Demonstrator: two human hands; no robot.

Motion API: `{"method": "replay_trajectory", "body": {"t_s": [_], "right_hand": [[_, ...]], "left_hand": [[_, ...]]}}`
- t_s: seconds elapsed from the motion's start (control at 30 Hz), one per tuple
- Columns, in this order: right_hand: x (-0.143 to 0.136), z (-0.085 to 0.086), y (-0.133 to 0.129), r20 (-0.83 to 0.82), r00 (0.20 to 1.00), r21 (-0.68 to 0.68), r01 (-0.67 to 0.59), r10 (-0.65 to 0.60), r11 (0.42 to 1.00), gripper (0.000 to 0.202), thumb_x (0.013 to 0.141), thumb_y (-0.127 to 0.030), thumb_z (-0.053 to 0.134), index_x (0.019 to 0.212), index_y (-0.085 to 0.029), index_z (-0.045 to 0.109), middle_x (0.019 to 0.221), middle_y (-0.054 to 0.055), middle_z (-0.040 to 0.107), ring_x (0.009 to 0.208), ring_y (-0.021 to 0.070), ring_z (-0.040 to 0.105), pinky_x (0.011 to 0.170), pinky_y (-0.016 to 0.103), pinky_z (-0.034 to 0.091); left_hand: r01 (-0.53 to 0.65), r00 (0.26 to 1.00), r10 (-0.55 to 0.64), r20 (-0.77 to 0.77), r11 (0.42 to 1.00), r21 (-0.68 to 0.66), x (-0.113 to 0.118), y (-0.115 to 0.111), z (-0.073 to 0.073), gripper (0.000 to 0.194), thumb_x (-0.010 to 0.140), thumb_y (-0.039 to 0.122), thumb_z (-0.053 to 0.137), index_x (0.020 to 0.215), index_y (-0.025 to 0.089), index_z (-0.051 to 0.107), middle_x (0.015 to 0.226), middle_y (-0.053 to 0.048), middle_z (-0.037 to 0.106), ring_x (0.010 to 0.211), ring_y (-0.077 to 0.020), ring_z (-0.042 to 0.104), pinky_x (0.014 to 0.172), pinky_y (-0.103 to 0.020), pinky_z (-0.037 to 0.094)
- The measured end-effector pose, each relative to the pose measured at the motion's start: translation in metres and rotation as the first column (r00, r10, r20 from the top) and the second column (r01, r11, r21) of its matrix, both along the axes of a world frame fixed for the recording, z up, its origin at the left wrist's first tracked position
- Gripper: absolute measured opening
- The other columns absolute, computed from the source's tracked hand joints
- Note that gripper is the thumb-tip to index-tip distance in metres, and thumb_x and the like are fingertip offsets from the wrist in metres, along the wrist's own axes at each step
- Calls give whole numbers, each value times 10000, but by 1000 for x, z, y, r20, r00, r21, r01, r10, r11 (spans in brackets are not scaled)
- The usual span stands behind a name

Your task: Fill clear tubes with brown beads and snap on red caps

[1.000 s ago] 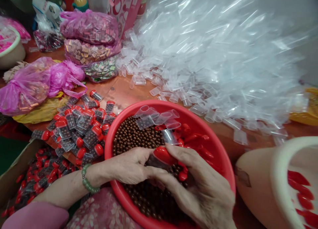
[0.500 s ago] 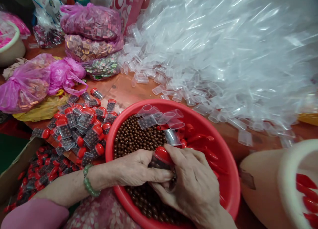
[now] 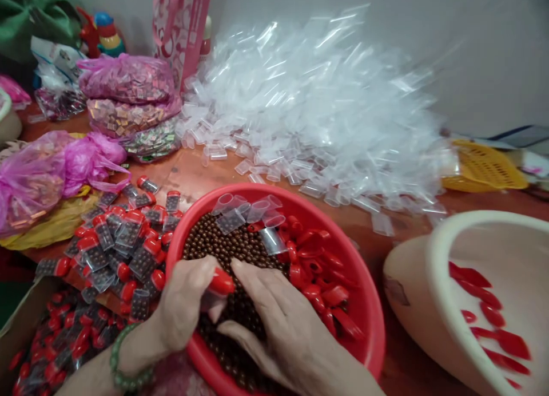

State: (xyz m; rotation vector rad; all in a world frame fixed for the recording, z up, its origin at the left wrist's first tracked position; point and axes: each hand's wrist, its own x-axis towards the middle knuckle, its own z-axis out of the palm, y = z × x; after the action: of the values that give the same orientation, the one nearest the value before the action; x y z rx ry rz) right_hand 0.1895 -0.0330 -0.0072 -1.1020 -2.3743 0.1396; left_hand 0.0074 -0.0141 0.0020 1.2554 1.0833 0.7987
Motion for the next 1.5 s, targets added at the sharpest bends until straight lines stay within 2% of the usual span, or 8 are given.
{"method": "replay_trajectory", "body": {"t_s": [0.13, 0.33, 0.57, 0.73, 0.93, 1.2, 1.33, 1.5], "right_hand": [[40, -1, 18, 27, 986, -184, 167, -165, 969, 270, 969, -236, 468, 1220, -179, 549, 1119, 124, 660, 1009, 220, 668, 863, 361, 569], [77, -5, 22, 64, 997, -599, 70, -40, 798, 338, 923, -206, 492, 1253, -234, 559, 1177, 85, 650, 1091, 219, 642, 947, 390, 537], [71, -5, 12, 82, 996, -737, 78, -25, 672, 362, 909, -269, 545, 1268, -221, 564, 1217, 97, 612, 1125, 241, 611, 978, 432, 505], [62, -7, 12, 0, 1000, -810, -8, 14, 586, 270, 929, -232, 526, 1187, -220, 603, 1093, 79, 624, 995, 213, 624, 916, 397, 496], [43, -8, 13, -85, 972, -879, 31, -221, 476, 167, 873, -194, 553, 1023, -168, 624, 1004, 87, 646, 935, 231, 597, 867, 392, 448], [36, -15, 11, -244, 876, -950, -130, -416, 284, 169, 868, -239, 526, 1006, -153, 574, 713, -32, 522, 608, 104, 500, 574, 233, 439], [43, 0, 1, -284, 870, -902, -99, -403, 421, 240, 907, -251, 490, 1121, -184, 576, 883, 25, 616, 772, 142, 598, 723, 282, 505], [69, 4, -3, 55, 890, -526, 412, -453, 744, 305, 912, -315, 524, 1166, -162, 595, 1155, 148, 611, 1063, 291, 595, 928, 452, 482]], "left_hand": [[-109, 897, 289, -336, 879, 463, -63, -1, 6, 431, 944, 371, 416, 592, 190, 587, 621, -30, 612, 660, -183, 568, 710, -346, 459], [71, 398, 676, -620, 652, 755, -103, 7, 4, 348, 807, 334, 671, 1115, 173, 649, 1118, -77, 687, 1106, -333, 606, 1001, -522, 445], [390, 781, 74, -620, 717, 577, -2, 3, 0, 270, 910, 228, 575, 1157, 119, 562, 1120, -118, 663, 1092, -232, 593, 999, -389, 495], [700, 570, -319, -757, 672, 244, 27, 5, -7, 383, 863, 276, 649, 1201, 131, 539, 1156, -101, 625, 1090, -270, 563, 961, -424, 516], [749, 308, -214, -927, 655, 97, 44, 1, -19, 470, 889, 386, 609, 1244, 86, 540, 1177, -163, 599, 1091, -321, 573, 947, -477, 517], [746, 373, -163, -913, 638, 191, 43, 5, -24, 258, 890, 251, 594, 1092, 90, 609, 1090, -144, 639, 1007, -312, 601, 882, -495, 540], [641, 630, -172, -758, 666, 382, 36, 7, -16, 279, 902, 222, 553, 1136, 71, 557, 1170, -181, 632, 1106, -289, 599, 971, -459, 520], [446, 864, -175, -473, 702, 556, 34, 9, -7, 297, 809, 253, 603, 1052, 85, 578, 1190, -205, 646, 1123, -261, 637, 956, -365, 545]]}}
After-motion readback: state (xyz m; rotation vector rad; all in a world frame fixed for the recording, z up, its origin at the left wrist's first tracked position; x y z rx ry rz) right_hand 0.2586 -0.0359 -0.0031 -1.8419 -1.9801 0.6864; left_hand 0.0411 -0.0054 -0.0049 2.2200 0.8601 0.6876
